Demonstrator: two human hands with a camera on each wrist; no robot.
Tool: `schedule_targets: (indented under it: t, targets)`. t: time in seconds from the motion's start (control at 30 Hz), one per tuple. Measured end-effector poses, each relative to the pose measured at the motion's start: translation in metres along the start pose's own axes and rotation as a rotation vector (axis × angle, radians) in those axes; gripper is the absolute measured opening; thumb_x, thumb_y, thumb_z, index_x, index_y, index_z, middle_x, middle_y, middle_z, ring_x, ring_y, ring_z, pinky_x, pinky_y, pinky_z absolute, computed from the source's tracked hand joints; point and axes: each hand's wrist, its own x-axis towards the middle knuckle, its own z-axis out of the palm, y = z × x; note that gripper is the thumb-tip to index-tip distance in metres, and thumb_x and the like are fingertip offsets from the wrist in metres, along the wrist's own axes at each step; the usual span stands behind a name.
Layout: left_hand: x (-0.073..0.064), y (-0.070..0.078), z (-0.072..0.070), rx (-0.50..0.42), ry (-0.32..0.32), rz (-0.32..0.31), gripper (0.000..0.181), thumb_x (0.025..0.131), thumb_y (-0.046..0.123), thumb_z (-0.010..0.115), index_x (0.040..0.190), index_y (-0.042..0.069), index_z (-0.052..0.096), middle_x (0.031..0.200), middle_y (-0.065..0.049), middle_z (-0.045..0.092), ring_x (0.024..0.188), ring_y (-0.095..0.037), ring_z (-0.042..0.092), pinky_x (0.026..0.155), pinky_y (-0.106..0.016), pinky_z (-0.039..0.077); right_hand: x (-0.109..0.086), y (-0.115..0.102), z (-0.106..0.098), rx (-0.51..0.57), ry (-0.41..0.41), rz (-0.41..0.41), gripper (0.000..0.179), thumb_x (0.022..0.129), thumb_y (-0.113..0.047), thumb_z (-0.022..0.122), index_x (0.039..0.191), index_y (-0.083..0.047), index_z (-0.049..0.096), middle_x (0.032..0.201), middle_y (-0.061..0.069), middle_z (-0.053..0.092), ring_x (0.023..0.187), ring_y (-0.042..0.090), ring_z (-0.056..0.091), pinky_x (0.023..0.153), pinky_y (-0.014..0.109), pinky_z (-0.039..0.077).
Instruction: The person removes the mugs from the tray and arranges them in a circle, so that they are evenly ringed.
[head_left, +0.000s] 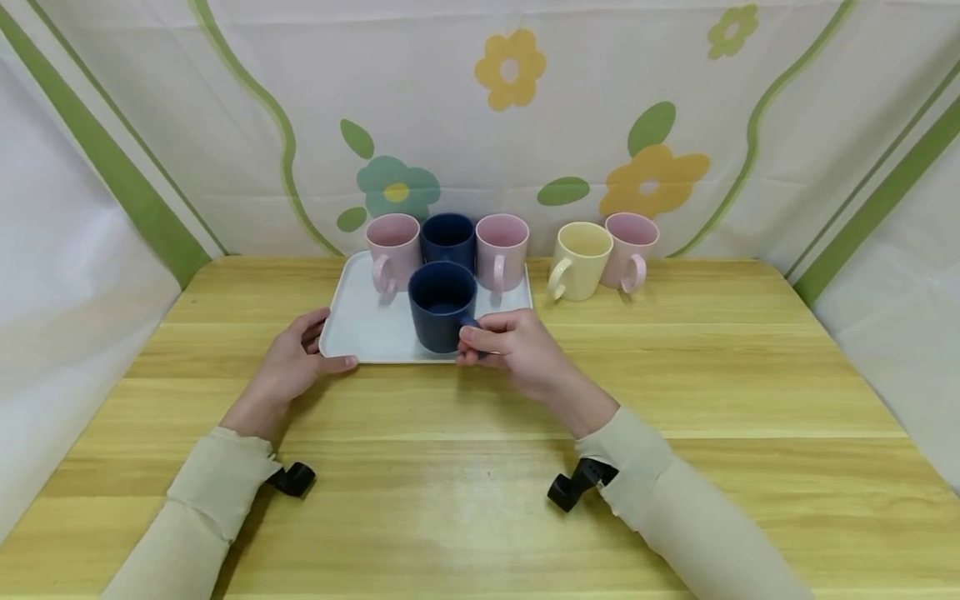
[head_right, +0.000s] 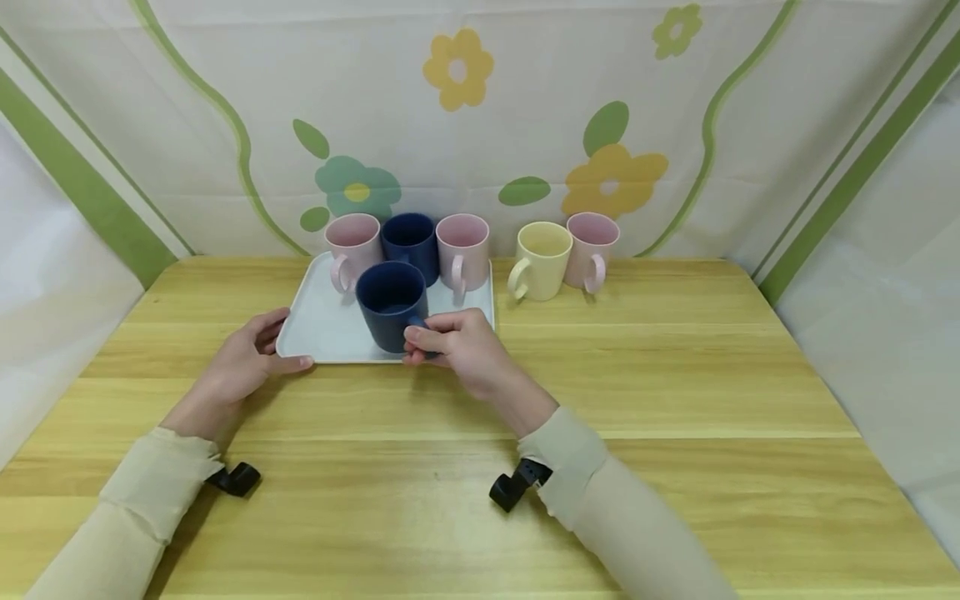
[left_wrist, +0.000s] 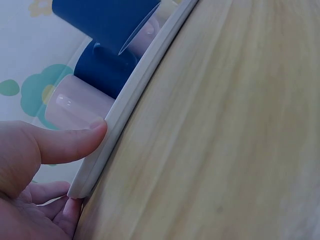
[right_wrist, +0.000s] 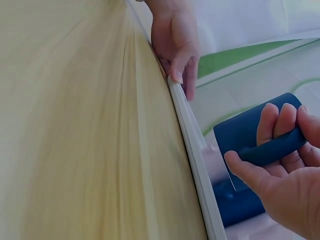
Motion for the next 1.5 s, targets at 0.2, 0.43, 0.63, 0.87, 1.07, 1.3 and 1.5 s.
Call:
schedule_targets:
  t: [0.2, 0.43, 0.63, 0.87, 1.07, 1.3, 1.5]
  targets:
    - [0.002, 0.001, 0.0, -0.005, -0.007, 0.007, 0.107, 0.093, 0.014, 0.083, 0.171, 0.006, 0.011, 0.174, -0.025, 0.025, 0.156, -0.043, 0.035, 0.128, -0.057, 0.033, -0.015, -0.007, -0.023, -0.007, 0.026, -0.007, 0.022, 0.103, 0.005, 0.06, 0.088, 0.003, 0.075, 0.077, 0.003, 0.073, 0.075, 0.017, 0.074, 0.083, 0.029, 0.066]
    - [0.001, -0.002, -0.001, -0.006, 0.0, -0.007, 0.106, 0.094, 0.013, 0.081, 0.172, 0.007, 0.01, 0.175, -0.023, 0.023, 0.157, -0.042, 0.031, 0.129, -0.057, 0.03, -0.02, -0.021, -0.05, -0.056, 0.062, -0.021, 0.031, 0.105, 0.0, 0.059, 0.081, -0.009, 0.077, 0.077, 0.003, 0.071, 0.075, 0.016, 0.073, 0.082, 0.027, 0.066]
    - [0.0, -0.003, -0.001, -0.006, 0.0, -0.009, 0.106, 0.093, 0.013, 0.082, 0.172, 0.008, 0.01, 0.175, -0.023, 0.023, 0.157, -0.041, 0.032, 0.129, -0.057, 0.031, -0.024, -0.032, -0.07, -0.068, 0.085, -0.026, 0.03, 0.105, 0.002, 0.058, 0.084, -0.006, 0.077, 0.078, 0.004, 0.072, 0.074, 0.016, 0.074, 0.083, 0.03, 0.066]
    - [0.0, -0.003, -0.001, -0.005, 0.006, 0.009, 0.107, 0.092, 0.014, 0.084, 0.171, 0.006, 0.012, 0.174, -0.024, 0.026, 0.155, -0.04, 0.034, 0.127, -0.055, 0.034, -0.032, -0.043, -0.088, -0.047, 0.05, -0.08, 0.033, 0.106, 0.003, 0.056, 0.083, -0.006, 0.078, 0.077, 0.004, 0.072, 0.074, 0.016, 0.075, 0.087, 0.034, 0.066]
    - [-0.002, -0.002, -0.001, 0.003, 0.012, 0.016, 0.106, 0.092, 0.014, 0.084, 0.171, 0.004, 0.013, 0.173, -0.025, 0.027, 0.154, -0.041, 0.035, 0.126, -0.056, 0.034, -0.038, -0.049, -0.097, -0.033, 0.037, -0.088, 0.028, 0.105, 0.0, 0.059, 0.086, -0.003, 0.079, 0.076, 0.005, 0.071, 0.073, 0.018, 0.075, 0.09, 0.039, 0.065]
    - [-0.004, 0.0, -0.001, 0.011, 0.007, 0.014, 0.106, 0.092, 0.014, 0.083, 0.171, 0.004, 0.012, 0.173, -0.025, 0.026, 0.155, -0.042, 0.034, 0.127, -0.057, 0.032, -0.046, -0.055, -0.109, -0.027, 0.024, -0.111, 0.027, 0.106, -0.001, 0.06, 0.086, -0.002, 0.078, 0.075, 0.006, 0.07, 0.07, 0.018, 0.075, 0.09, 0.043, 0.065]
    - [0.0, 0.001, -0.001, -0.005, -0.006, -0.001, 0.107, 0.093, 0.015, 0.083, 0.172, 0.007, 0.011, 0.174, -0.024, 0.025, 0.155, -0.042, 0.035, 0.127, -0.056, 0.034, -0.053, -0.063, -0.121, 0.003, 0.006, -0.137, 0.024, 0.105, 0.001, 0.059, 0.09, 0.003, 0.078, 0.076, 0.007, 0.072, 0.072, 0.019, 0.077, 0.091, 0.041, 0.065]
